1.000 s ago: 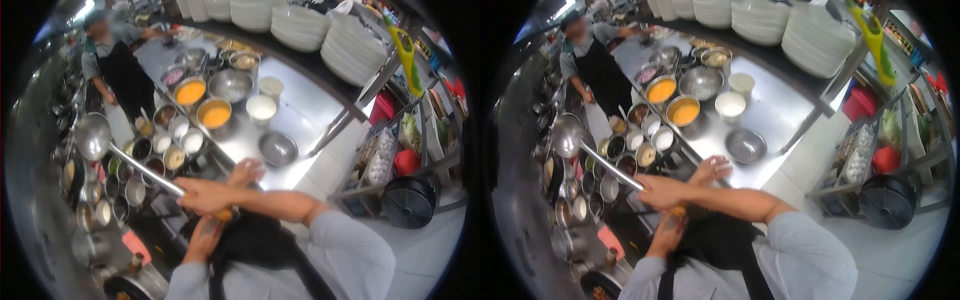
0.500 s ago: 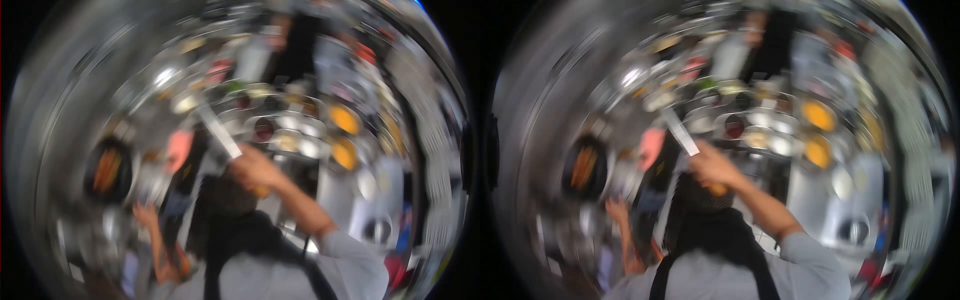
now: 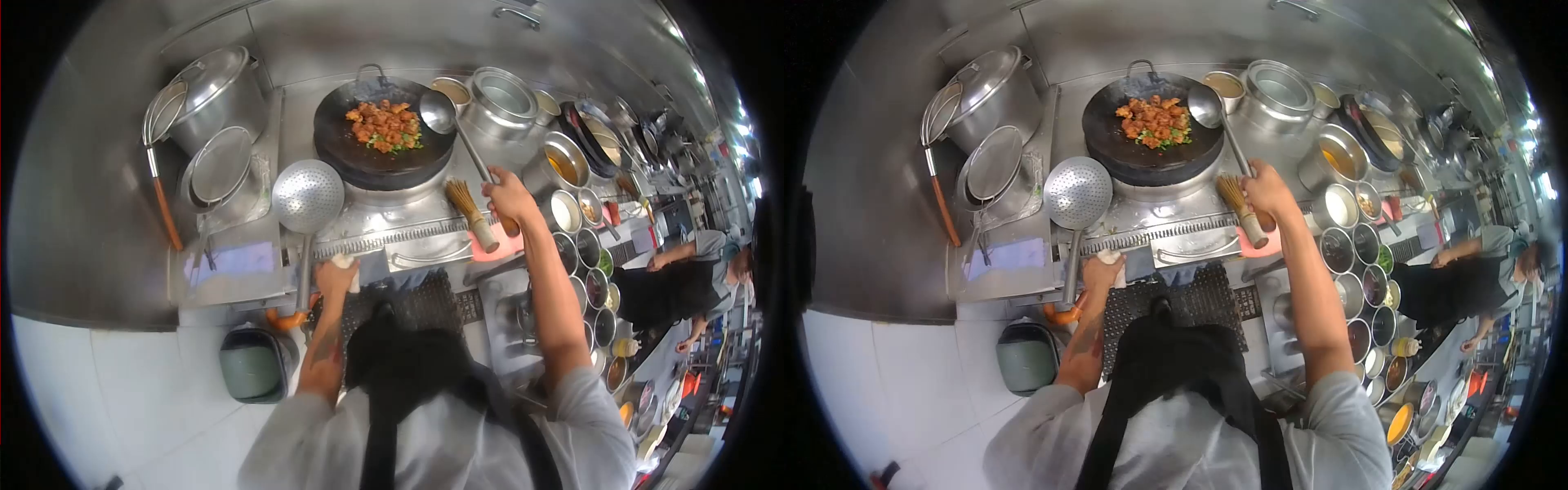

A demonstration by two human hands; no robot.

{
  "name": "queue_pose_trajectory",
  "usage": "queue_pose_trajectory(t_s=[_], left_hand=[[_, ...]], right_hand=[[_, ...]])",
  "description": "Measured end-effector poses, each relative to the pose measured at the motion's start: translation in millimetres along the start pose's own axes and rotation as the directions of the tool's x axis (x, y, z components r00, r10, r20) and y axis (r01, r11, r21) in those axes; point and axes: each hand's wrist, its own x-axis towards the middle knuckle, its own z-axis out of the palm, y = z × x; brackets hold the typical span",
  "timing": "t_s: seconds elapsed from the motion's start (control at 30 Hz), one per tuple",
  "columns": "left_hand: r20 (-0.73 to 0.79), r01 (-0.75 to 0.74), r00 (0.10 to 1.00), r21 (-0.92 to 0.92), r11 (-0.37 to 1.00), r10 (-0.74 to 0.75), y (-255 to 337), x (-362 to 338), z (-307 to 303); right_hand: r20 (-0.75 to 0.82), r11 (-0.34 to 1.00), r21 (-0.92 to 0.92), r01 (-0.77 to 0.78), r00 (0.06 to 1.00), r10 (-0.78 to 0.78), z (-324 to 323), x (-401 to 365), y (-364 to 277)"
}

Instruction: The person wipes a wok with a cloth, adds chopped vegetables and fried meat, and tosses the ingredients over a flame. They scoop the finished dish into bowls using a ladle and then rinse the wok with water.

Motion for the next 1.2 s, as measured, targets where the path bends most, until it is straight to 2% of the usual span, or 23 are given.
queue_pose_trajectory(t_s=[0.03,0.07,0.1,0.13,0.17,0.23,0.3,0.33,0.37,0.4,0.47,0.57,0.63,0.73,0.83,0.87,0.9,0.97,1.03,1.07,1.13,1.17,1.2], left_hand=[[-0.006,0.005,1.000,0.002,1.000,-0.005,-4.4,2.1,2.0],[0.100,0.088,0.994,-0.464,0.881,-0.047,-8.1,2.9,4.9],[0.213,0.197,0.976,-0.809,0.554,-0.035,-9.8,3.4,9.0],[0.329,0.317,0.940,-0.940,0.125,0.091,-5.7,4.4,11.1],[0.332,0.320,0.940,-0.938,0.132,0.083,1.8,4.5,5.3],[0.621,0.775,0.584,-0.617,-0.133,0.523,32.8,11.1,-23.7],[0.626,0.802,0.561,-0.572,-0.170,0.542,82.4,12.0,-31.4],[0.627,0.799,0.562,-0.579,-0.160,0.540,107.4,17.9,-40.8],[0.646,0.816,0.570,-0.520,-0.254,0.508,131.8,24.4,-51.7],[0.669,0.822,0.570,-0.451,-0.348,0.477,151.4,33.0,-58.1],[0.746,0.895,0.422,-0.254,-0.366,0.516,187.3,63.2,-64.2],[0.732,0.873,0.482,-0.355,-0.334,0.482,224.5,120.3,-24.3],[0.727,0.757,0.642,-0.549,-0.355,0.244,246.8,141.0,-7.0],[0.708,0.724,0.674,-0.575,-0.381,0.211,250.2,137.7,-18.9],[0.627,0.646,0.760,-0.697,-0.310,0.172,234.4,185.4,53.0],[0.700,0.701,0.703,-0.655,-0.282,0.124,246.8,160.5,15.3],[0.741,0.746,0.651,-0.587,-0.314,0.162,239.4,179.0,36.9],[0.733,0.765,0.638,-0.569,-0.301,0.236,219.2,144.9,4.8],[0.753,0.741,0.649,-0.594,-0.313,0.106,215.0,63.1,-48.6],[0.742,0.754,0.652,-0.611,-0.241,0.159,207.9,22.6,-73.7],[0.699,0.682,0.713,-0.670,-0.295,0.061,230.9,-1.2,-126.0],[0.714,0.774,0.634,-0.576,-0.264,0.298,210.1,44.7,-99.7],[0.705,0.758,0.652,-0.593,-0.272,0.280,222.3,73.7,-89.8]], right_hand=[[-0.019,0.991,-0.128,0.039,0.999,-0.042,4.8,23.8,-2.7],[-0.015,0.991,-0.126,0.043,0.999,-0.045,8.9,45.2,-9.4],[-0.020,0.973,-0.225,0.059,0.998,-0.065,12.6,65.4,-14.9],[-0.021,0.945,-0.320,0.070,0.996,-0.081,16.9,85.1,-18.3],[0.002,0.939,-0.337,0.076,0.997,-0.080,24.6,108.7,-21.7],[0.070,0.939,-0.334,0.087,0.995,-0.068,48.4,153.3,-31.4],[0.116,0.948,-0.307,0.085,0.992,-0.051,73.2,168.3,-29.5],[0.116,0.863,-0.429,0.265,0.964,-0.239,83.7,165.5,-25.2],[0.137,0.731,-0.542,0.415,0.902,-0.410,90.5,158.1,-19.9],[0.214,0.629,-0.644,0.436,0.892,-0.399,89.2,141.6,-18.6],[0.294,0.450,-0.762,0.465,0.868,-0.400,75.6,95.3,-9.0],[0.310,0.385,-0.813,0.437,0.884,-0.350,33.1,31.6,-1.4],[0.323,0.407,-0.800,0.441,0.888,-0.329,-2.4,10.9,0.0],[0.272,0.432,-0.810,0.396,0.907,-0.321,-19.7,-28.6,8.4],[0.192,0.404,-0.854,0.327,0.921,-0.340,-42.5,-42.2,-6.3],[0.210,0.379,-0.866,0.325,0.926,-0.314,-48.6,-54.8,-9.3],[0.281,0.315,-0.864,0.393,0.895,-0.347,-69.5,-57.0,-15.5],[0.356,0.361,-0.783,0.507,0.841,-0.408,-123.6,-86.9,-42.5],[0.380,0.452,-0.791,0.412,0.910,-0.165,-161.1,-128.3,-81.9],[0.423,0.454,-0.776,0.437,0.895,-0.139,-173.0,-137.4,-79.7],[0.401,0.453,-0.790,0.413,0.907,-0.126,-157.8,-134.9,-84.0],[0.388,0.457,-0.803,0.382,0.918,-0.086,-144.7,-139.6,-82.5],[0.373,0.420,-0.825,0.379,0.922,-0.098,-126.5,-127.9,-78.8]])
